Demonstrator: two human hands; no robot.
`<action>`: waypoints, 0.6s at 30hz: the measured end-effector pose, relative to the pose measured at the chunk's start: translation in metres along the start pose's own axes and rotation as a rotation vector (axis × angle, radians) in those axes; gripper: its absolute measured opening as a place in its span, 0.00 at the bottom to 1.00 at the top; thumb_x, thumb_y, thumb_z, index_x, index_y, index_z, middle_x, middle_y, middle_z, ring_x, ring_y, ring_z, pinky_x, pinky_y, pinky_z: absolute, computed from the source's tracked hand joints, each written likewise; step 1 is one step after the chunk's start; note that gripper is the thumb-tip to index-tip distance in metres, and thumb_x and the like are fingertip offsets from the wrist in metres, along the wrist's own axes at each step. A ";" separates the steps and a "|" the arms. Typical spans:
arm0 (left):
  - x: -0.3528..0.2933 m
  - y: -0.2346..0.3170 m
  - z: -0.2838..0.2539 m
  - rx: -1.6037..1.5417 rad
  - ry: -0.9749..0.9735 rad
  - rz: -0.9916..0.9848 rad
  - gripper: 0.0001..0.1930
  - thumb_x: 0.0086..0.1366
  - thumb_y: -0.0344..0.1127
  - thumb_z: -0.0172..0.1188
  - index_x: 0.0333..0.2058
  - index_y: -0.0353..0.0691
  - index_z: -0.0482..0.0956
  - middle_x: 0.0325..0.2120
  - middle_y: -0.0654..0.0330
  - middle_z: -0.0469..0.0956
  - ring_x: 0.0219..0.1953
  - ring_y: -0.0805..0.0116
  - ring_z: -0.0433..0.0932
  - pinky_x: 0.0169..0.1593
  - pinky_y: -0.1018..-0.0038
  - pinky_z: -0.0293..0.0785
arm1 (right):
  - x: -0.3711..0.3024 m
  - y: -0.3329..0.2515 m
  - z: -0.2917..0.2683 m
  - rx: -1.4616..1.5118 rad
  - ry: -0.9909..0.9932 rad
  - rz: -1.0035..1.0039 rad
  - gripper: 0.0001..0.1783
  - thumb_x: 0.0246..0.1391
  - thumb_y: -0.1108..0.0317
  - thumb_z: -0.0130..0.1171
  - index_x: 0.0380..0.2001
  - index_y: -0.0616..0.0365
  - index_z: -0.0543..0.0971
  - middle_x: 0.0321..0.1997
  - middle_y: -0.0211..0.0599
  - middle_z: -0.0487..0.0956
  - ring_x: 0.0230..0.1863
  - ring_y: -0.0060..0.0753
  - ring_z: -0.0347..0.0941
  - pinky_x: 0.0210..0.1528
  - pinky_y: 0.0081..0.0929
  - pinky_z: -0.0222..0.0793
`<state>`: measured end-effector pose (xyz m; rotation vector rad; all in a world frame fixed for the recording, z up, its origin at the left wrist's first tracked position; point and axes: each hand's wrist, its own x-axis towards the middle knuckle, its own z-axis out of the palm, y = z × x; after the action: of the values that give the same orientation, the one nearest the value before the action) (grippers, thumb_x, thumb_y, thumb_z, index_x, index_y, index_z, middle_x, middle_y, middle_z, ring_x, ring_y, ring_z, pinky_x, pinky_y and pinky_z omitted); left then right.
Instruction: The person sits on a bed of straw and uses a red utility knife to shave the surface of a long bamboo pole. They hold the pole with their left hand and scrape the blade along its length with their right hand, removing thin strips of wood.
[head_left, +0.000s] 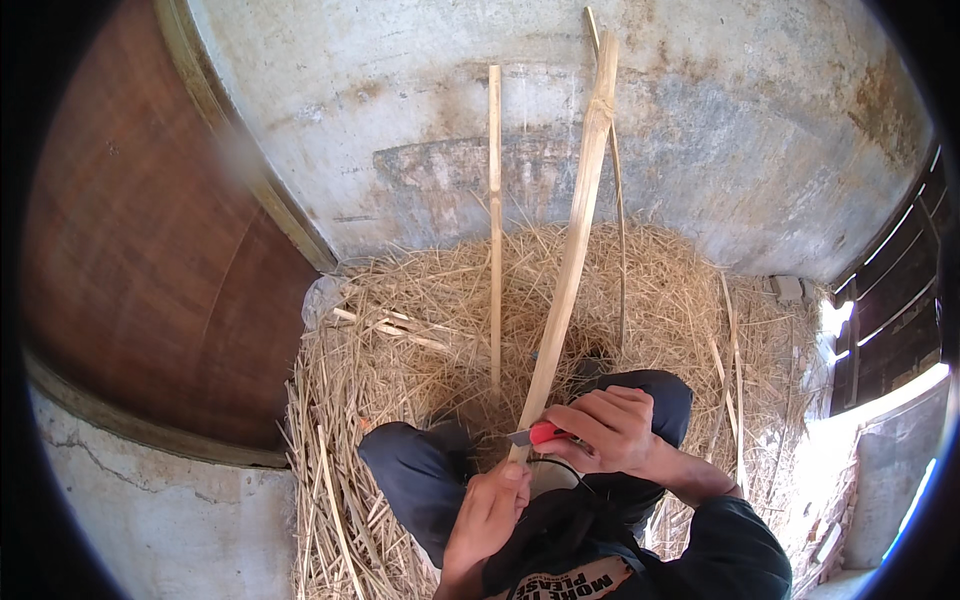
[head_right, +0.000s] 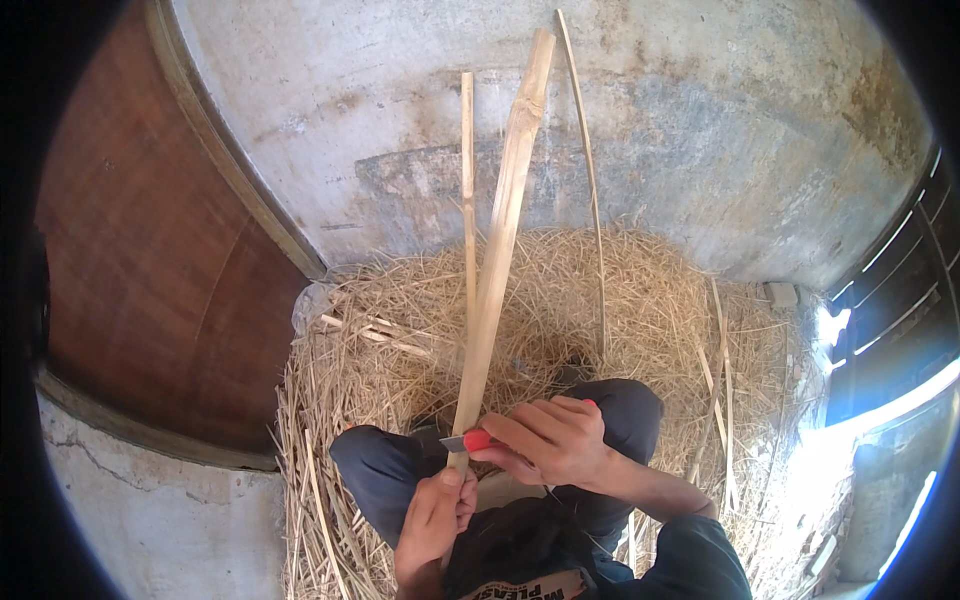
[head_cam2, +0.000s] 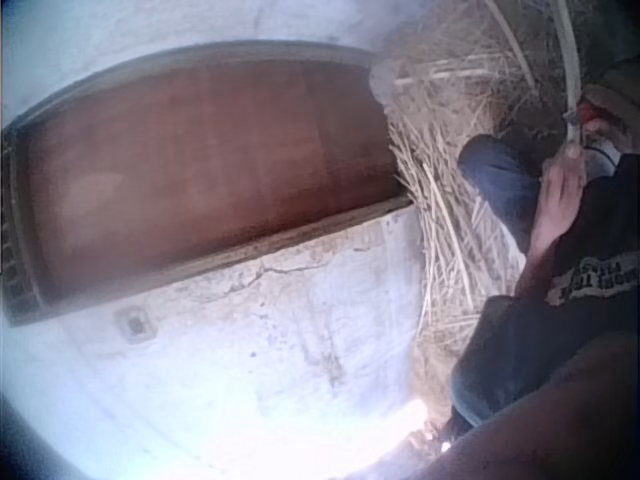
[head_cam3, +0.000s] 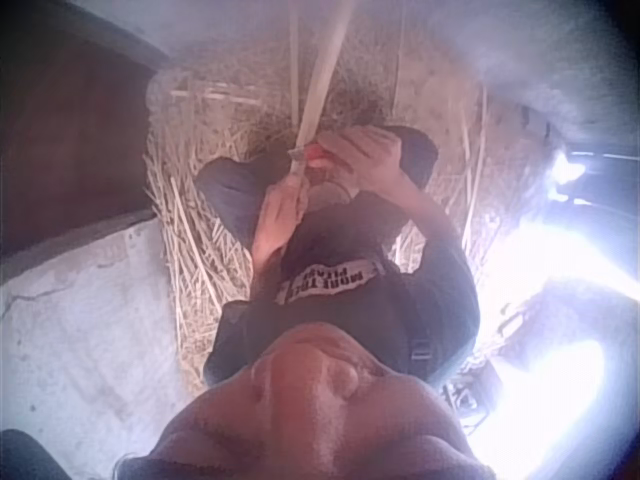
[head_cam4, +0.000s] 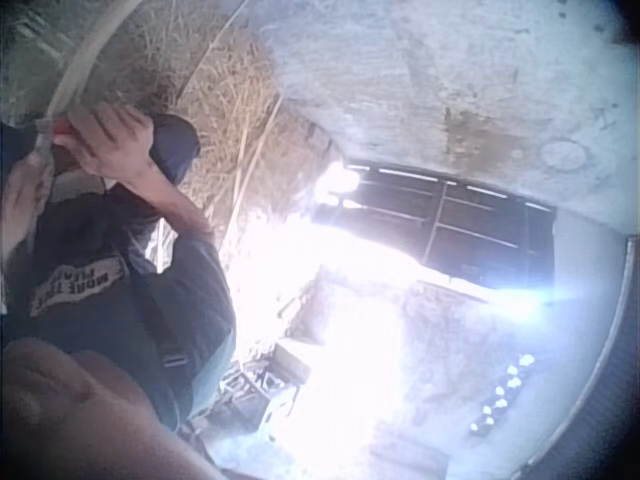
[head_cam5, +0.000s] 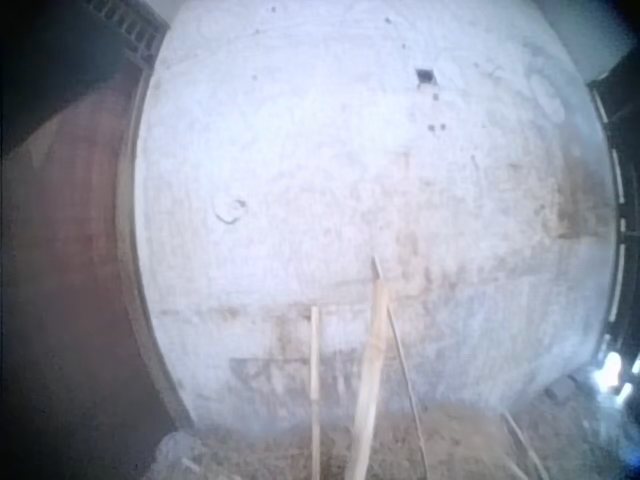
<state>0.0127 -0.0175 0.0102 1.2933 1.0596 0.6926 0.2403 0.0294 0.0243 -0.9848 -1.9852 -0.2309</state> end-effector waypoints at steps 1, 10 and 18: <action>0.000 0.000 0.000 -0.002 0.001 -0.004 0.24 0.87 0.45 0.40 0.36 0.33 0.74 0.16 0.61 0.68 0.18 0.70 0.66 0.26 0.68 0.64 | 0.001 0.000 0.000 -0.011 0.008 -0.003 0.21 0.47 0.48 0.81 0.35 0.51 0.88 0.25 0.24 0.83 0.21 0.25 0.77 0.23 0.22 0.66; -0.004 0.003 0.000 -0.007 0.012 -0.021 0.26 0.87 0.48 0.39 0.36 0.33 0.75 0.17 0.61 0.69 0.19 0.71 0.68 0.25 0.70 0.65 | 0.006 0.003 -0.002 -0.051 0.007 -0.017 0.20 0.48 0.48 0.80 0.34 0.50 0.88 0.24 0.22 0.80 0.20 0.24 0.76 0.22 0.22 0.65; -0.014 -0.018 0.001 -0.012 -0.067 -0.061 0.24 0.87 0.46 0.40 0.37 0.34 0.75 0.19 0.62 0.69 0.20 0.71 0.69 0.27 0.72 0.67 | 0.016 0.031 -0.013 -0.047 0.087 0.135 0.14 0.53 0.54 0.78 0.36 0.50 0.90 0.23 0.26 0.80 0.19 0.25 0.75 0.21 0.24 0.65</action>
<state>0.0053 -0.0335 -0.0039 1.2600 1.0350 0.6046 0.2659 0.0524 0.0380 -1.1153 -1.8342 -0.2424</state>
